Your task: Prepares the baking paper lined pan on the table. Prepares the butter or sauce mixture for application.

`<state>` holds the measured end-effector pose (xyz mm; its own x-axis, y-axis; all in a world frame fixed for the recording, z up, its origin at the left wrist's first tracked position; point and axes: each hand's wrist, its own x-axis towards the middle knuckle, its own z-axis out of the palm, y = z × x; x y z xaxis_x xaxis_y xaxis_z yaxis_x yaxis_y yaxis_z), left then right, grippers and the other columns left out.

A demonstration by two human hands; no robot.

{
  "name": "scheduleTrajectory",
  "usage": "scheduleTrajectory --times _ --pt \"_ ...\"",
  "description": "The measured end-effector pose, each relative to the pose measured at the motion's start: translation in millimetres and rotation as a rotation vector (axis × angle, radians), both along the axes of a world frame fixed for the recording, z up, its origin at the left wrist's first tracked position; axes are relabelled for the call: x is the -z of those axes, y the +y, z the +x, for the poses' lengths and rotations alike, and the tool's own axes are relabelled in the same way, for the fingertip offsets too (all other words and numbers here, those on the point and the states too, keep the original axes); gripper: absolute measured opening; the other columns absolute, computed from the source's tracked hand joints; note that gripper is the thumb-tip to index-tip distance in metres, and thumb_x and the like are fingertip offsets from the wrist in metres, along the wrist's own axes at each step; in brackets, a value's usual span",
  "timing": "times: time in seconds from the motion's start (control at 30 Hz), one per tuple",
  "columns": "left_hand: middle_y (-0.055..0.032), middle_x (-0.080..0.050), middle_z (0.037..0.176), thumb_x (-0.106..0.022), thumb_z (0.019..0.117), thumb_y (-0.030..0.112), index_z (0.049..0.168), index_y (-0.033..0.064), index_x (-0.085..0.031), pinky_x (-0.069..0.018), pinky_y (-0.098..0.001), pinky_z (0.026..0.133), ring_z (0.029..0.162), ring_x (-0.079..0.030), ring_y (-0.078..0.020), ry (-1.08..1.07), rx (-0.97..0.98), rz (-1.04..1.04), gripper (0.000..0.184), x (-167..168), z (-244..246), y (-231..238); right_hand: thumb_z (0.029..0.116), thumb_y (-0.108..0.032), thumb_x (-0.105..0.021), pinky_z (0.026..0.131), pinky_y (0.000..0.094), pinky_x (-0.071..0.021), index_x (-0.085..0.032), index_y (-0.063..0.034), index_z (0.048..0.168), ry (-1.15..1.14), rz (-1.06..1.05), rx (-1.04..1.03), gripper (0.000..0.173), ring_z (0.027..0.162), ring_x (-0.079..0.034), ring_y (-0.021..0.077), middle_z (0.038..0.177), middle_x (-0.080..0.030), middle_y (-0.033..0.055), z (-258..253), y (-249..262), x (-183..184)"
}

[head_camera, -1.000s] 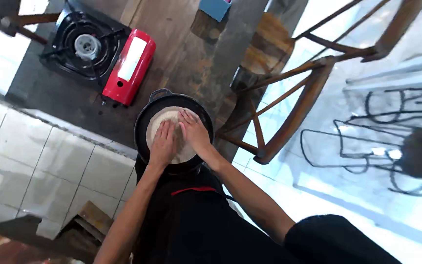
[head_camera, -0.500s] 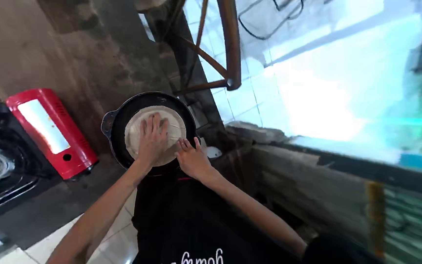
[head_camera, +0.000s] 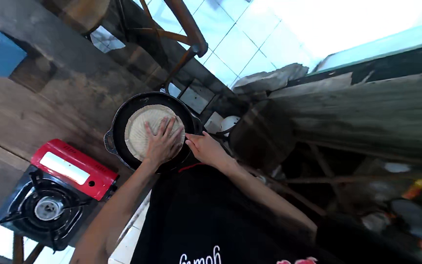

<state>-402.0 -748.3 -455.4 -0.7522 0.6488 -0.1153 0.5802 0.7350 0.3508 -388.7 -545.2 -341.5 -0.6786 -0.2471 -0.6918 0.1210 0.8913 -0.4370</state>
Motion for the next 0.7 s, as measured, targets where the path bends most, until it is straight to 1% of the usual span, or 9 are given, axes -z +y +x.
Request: scheduleTrajectory --times 0.07,0.13,0.2,0.27,0.3,0.37,0.47,0.53,0.7 --pt "-0.0024 -0.012 0.173 -0.035 0.0995 0.067 0.158 0.0474 -0.032 0.0032 -0.0844 0.11 0.158 -0.004 -0.0384 -0.038 0.035 -0.006 0.062 -6.0 -3.8 -1.4 0.112 -0.034 -0.031 0.121 0.0541 -0.0327 -0.054 -0.0096 0.148 -0.02 0.062 -0.031 0.049 0.136 -0.056 0.0276 0.142 -0.062 0.013 -4.5 -9.4 1.7" --pt "-0.0039 -0.008 0.173 -0.034 0.1026 0.063 0.157 0.0458 -0.037 0.005 -0.0846 0.109 0.158 0.001 -0.038 -0.119 0.085 -0.017 0.057 -14.7 -9.5 -4.9 0.1116 -0.035 -0.033 0.104 0.0566 -0.0482 -0.051 -0.0149 0.151 -0.043 0.109 -0.022 0.048 0.123 -0.063 0.0354 0.13 -0.067 0.0167 -9.1 -20.3 -3.1" --pt "-0.0046 -0.016 0.172 -0.036 0.1073 0.046 0.154 0.0274 -0.048 0.0024 -0.0784 0.116 0.159 -0.005 -0.0315 -0.168 0.038 0.057 0.051 -18.1 -9.9 -10.6 0.1117 -0.039 -0.032 0.09 0.0611 -0.0534 -0.035 -0.0193 0.16 -0.079 0.126 -0.054 0.052 0.111 -0.068 0.0417 0.119 -0.07 0.0206 -10.6 -29.5 -6.9" --pt "-0.0084 -0.026 0.169 -0.037 0.108 0.031 0.155 0.0093 -0.044 -0.0093 -0.0662 0.124 0.158 -0.017 -0.0279 -0.107 -0.088 0.11 0.052 -12.5 -4.6 -15.8 0.1116 -0.044 -0.028 0.088 0.0635 -0.0525 -0.014 -0.0196 0.166 -0.131 0.16 -0.118 0.061 0.107 -0.068 0.0452 0.113 -0.07 0.0237 -10.6 -38.1 -7.1" --pt "-0.0086 -0.026 0.169 -0.036 0.1078 0.031 0.156 0.0094 -0.042 -0.0132 -0.0614 0.125 0.157 -0.017 -0.0289 -0.057 -0.127 0.092 0.053 -7.5 -2.4 -17.4 0.1113 -0.047 -0.026 0.088 0.0641 -0.0519 -0.009 -0.0201 0.166 -0.142 0.178 -0.136 0.064 0.106 -0.068 0.0459 0.112 -0.07 0.0242 -9.9 -41.0 -4.6" --pt "-0.0033 -0.02 0.171 -0.033 0.1071 0.037 0.159 0.0222 -0.04 -0.013 -0.0569 0.126 0.158 -0.013 -0.027 -0.002 -0.157 0.058 0.054 0.7 0.6 -19.1 0.1108 -0.05 -0.024 0.087 0.0643 -0.0513 -0.007 -0.021 0.167 -0.129 0.208 -0.15 0.065 0.105 -0.067 0.0464 0.109 -0.07 0.0246 -5.1 -43.0 4.6" --pt "-0.0009 -0.017 0.172 -0.034 0.1047 0.052 0.159 0.0369 -0.037 -0.0076 -0.0595 0.125 0.159 -0.009 -0.0262 0.034 -0.174 0.021 0.056 4.8 1.2 -16.9 0.1104 -0.051 -0.022 0.084 0.062 -0.0521 -0.001 -0.0216 0.167 -0.103 0.274 -0.19 0.067 0.1 -0.068 0.0452 0.103 -0.071 0.0231 -0.2 -44.6 17.9" --pt "-0.0001 -0.016 0.172 -0.035 0.1031 0.055 0.159 0.0384 -0.036 -0.0049 -0.0627 0.125 0.159 -0.009 -0.0256 0.044 -0.212 0.003 0.058 3.8 4.6 -13.8 0.1104 -0.051 -0.022 0.081 0.0601 -0.0535 0.0 -0.0211 0.167 -0.092 0.313 -0.188 0.068 0.095 -0.069 0.0436 0.099 -0.071 0.0214 4.3 -47.9 20.4" --pt "0.0012 -0.018 0.171 -0.039 0.1012 0.06 0.158 0.0413 -0.037 -0.0085 -0.065 0.123 0.158 -0.012 -0.0247 0.103 -0.356 0.001 0.06 7.1 6.5 -4.2 0.1104 -0.05 -0.024 0.077 0.0593 -0.0552 0.004 -0.0176 0.166 -0.079 0.387 -0.166 0.07 0.093 -0.07 0.0427 0.096 -0.071 0.0202 2.2 -46.8 23.1"
